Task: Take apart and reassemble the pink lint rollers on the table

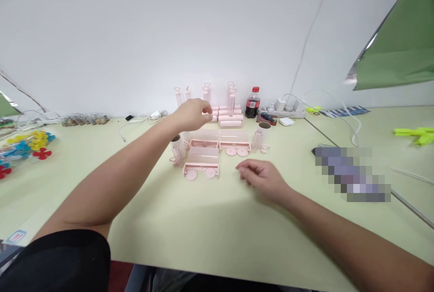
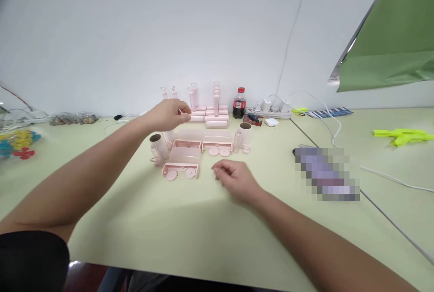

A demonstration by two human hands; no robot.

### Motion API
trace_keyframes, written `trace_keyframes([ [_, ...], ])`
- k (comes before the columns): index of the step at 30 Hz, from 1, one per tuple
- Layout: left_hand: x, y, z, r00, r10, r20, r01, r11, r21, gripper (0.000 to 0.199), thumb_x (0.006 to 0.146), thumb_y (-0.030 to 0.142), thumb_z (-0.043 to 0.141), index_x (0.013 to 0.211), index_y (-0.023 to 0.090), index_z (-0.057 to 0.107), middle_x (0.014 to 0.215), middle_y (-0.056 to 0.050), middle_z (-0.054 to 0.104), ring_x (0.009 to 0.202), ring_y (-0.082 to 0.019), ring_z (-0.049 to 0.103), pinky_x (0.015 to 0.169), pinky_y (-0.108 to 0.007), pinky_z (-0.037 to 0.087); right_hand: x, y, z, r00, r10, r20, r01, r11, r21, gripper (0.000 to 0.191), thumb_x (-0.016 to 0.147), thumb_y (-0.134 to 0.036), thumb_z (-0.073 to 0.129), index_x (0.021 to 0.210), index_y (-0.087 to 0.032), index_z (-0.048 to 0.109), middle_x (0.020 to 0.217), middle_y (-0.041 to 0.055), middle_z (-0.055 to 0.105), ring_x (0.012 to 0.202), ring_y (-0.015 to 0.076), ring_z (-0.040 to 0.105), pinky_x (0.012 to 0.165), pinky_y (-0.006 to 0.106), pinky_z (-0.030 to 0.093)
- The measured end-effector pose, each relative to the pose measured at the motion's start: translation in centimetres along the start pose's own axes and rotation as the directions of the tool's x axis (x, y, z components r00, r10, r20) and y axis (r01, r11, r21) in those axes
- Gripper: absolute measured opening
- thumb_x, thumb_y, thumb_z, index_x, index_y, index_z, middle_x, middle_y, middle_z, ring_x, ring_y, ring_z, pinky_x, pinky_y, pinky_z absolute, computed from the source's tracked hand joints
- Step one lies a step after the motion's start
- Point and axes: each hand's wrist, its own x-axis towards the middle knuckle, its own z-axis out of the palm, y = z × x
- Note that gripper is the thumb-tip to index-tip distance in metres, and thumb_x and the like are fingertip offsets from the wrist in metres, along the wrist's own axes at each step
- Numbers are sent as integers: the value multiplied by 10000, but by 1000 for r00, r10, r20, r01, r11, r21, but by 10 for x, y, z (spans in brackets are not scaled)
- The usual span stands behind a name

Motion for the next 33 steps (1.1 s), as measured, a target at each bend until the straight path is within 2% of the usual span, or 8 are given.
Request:
trace_keyframes([
  [4, -45, 38, 31, 996, 70, -58, -69, 997, 16, 257, 873, 213, 461, 971, 197, 698, 983, -70, 719, 880, -232, 662, 748, -352, 518, 20, -6, -45, 839, -277, -468, 107, 928, -358, 234, 843, -348, 541, 945, -200, 692, 756, 42, 659, 669, 195, 587, 673, 342, 477],
  [6, -74, 55, 55, 995, 100, 16, -100, 995, 9, 269, 875, 206, 463, 1021, 192, 688, 1006, -79, 722, 883, -241, 674, 744, -361, 528, 34, -4, -68, 793, -336, -509, 57, 872, -486, 269, 823, -282, 521, 1017, -196, 686, 947, 85, 670, 722, 205, 599, 713, 368, 486],
  [10, -116, 69, 82, 979, 179, 95, -179, 984, -9, 236, 862, 231, 508, 1025, 200, 675, 950, -71, 725, 805, -239, 687, 666, -356, 532, 55, 6, -88, 827, -363, -429, 27, 789, -614, 403, 779, -206, 495, 1150, -175, 649, 1147, 149, 604, 903, 261, 608, 812, 436, 490],
  [13, -118, 47, 65, 994, 34, -107, -37, 999, -26, 211, 878, 265, 503, 1016, 220, 657, 964, -61, 711, 784, -213, 674, 688, -348, 523, 52, 2, -79, 812, -353, -465, 26, 817, -576, 399, 777, -221, 508, 1152, -180, 639, 1189, 154, 583, 944, 271, 604, 776, 428, 510],
  [16, -102, 8, 34, 902, -234, -363, 253, 967, 4, 201, 868, 315, 505, 996, 220, 629, 987, -94, 679, 886, -248, 654, 739, -367, 504, 37, -17, -59, 801, -354, -482, 77, 861, -503, 339, 795, -261, 535, 1108, -193, 647, 1160, 125, 596, 905, 241, 614, 727, 380, 521],
  [21, -73, -36, 10, 820, -572, -13, 567, 810, 150, 188, 775, 403, 564, 791, 218, 589, 839, -102, 678, 761, -298, 657, 613, -371, 455, 11, -43, -22, 837, -404, -370, 262, 888, -377, 245, 827, -279, 567, 1048, -208, 645, 1033, 75, 638, 816, 194, 616, 723, 339, 513],
  [28, -57, -42, 7, 786, -613, 77, 578, 774, 259, 190, 664, 339, 656, 771, 208, 568, 861, -84, 686, 795, -277, 656, 637, -336, 435, 3, -14, -4, 830, -447, -333, 368, 888, -275, 146, 843, -265, 565, 931, -206, 666, 919, 60, 678, 809, 192, 619, 752, 343, 507],
  [33, -77, -28, -28, 796, -545, -263, 585, 803, 109, 153, 728, 330, 619, 727, 213, 520, 681, -45, 620, 681, -241, 596, 607, -334, 390, 2, -7, -11, 881, -283, -378, 262, 959, -107, 169, 836, -307, 590, 933, -202, 679, 883, 68, 698, 798, 205, 629, 725, 355, 502],
])
